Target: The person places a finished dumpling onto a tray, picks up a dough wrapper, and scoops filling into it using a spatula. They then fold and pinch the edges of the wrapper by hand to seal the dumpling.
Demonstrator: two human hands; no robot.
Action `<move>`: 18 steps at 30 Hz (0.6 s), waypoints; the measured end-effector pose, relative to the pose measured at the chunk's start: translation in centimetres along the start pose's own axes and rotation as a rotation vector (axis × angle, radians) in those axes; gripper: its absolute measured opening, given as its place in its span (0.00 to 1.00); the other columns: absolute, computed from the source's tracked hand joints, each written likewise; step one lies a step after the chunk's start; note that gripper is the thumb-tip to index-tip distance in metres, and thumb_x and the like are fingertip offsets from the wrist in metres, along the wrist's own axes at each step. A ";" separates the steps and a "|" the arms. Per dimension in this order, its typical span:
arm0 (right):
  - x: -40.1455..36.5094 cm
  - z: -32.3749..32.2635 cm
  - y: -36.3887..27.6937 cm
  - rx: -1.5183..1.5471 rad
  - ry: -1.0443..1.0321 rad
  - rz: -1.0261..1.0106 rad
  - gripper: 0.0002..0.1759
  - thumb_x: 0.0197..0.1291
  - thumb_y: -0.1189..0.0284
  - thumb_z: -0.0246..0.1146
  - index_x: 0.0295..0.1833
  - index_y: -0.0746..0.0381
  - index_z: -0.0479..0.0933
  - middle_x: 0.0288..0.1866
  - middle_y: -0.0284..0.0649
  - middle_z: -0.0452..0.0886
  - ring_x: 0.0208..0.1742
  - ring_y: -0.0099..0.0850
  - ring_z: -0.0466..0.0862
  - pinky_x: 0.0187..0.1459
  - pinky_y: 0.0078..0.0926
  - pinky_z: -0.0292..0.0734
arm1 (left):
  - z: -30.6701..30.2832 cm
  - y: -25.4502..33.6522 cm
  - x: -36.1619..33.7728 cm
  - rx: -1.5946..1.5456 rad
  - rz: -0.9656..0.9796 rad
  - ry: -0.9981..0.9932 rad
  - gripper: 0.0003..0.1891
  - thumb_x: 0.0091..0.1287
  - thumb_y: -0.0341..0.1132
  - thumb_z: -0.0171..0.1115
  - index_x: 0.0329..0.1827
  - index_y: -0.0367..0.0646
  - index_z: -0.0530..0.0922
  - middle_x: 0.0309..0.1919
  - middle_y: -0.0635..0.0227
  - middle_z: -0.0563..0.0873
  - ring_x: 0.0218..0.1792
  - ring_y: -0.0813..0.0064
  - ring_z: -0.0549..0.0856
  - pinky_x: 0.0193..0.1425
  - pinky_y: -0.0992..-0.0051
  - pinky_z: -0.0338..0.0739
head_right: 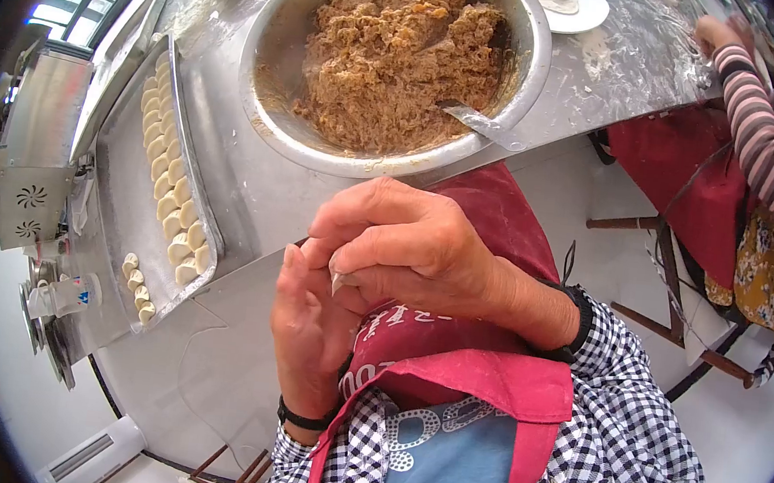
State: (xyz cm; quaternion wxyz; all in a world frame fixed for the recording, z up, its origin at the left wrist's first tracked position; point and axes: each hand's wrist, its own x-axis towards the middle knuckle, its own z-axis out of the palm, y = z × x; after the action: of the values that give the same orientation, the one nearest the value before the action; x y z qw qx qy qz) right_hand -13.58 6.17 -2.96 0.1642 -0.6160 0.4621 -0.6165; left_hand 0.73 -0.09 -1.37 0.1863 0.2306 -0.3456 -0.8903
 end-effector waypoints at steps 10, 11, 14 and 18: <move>0.2 0.2 0.0 -0.031 0.021 -0.021 0.13 0.37 0.78 0.70 0.32 0.62 0.76 0.45 0.40 0.79 0.46 0.33 0.79 0.45 0.29 0.75 | -0.2 0.1 0.1 -0.055 0.005 0.000 0.31 0.72 0.52 0.35 0.62 0.29 0.63 0.57 0.53 0.72 0.57 0.63 0.74 0.59 0.63 0.71; 0.3 0.1 0.0 -0.040 -0.003 -0.032 0.13 0.37 0.78 0.70 0.32 0.62 0.76 0.45 0.40 0.79 0.46 0.33 0.79 0.45 0.29 0.75 | -0.1 0.1 0.1 -0.074 0.007 -0.006 0.30 0.73 0.51 0.35 0.61 0.29 0.64 0.56 0.55 0.72 0.57 0.66 0.74 0.59 0.67 0.71; 0.3 0.0 -0.1 -0.045 -0.021 -0.033 0.11 0.43 0.76 0.70 0.34 0.64 0.78 0.46 0.46 0.78 0.45 0.37 0.80 0.44 0.32 0.76 | -0.2 0.0 0.1 -0.032 0.023 0.018 0.32 0.72 0.53 0.35 0.62 0.29 0.63 0.57 0.50 0.72 0.57 0.59 0.75 0.60 0.60 0.70; 0.2 0.4 -0.7 0.025 0.032 0.099 0.10 0.43 0.76 0.70 0.34 0.64 0.78 0.45 0.45 0.79 0.45 0.38 0.80 0.45 0.33 0.76 | -0.5 -0.1 0.0 -0.080 0.037 -0.031 0.32 0.72 0.53 0.35 0.61 0.29 0.63 0.57 0.50 0.72 0.57 0.59 0.75 0.60 0.61 0.71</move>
State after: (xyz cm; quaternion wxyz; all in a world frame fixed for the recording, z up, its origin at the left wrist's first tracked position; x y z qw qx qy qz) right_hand -13.00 6.24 -2.38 0.1949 -0.5806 0.4865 -0.6231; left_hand 0.96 -0.31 -1.74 0.2066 0.2028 -0.3170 -0.9031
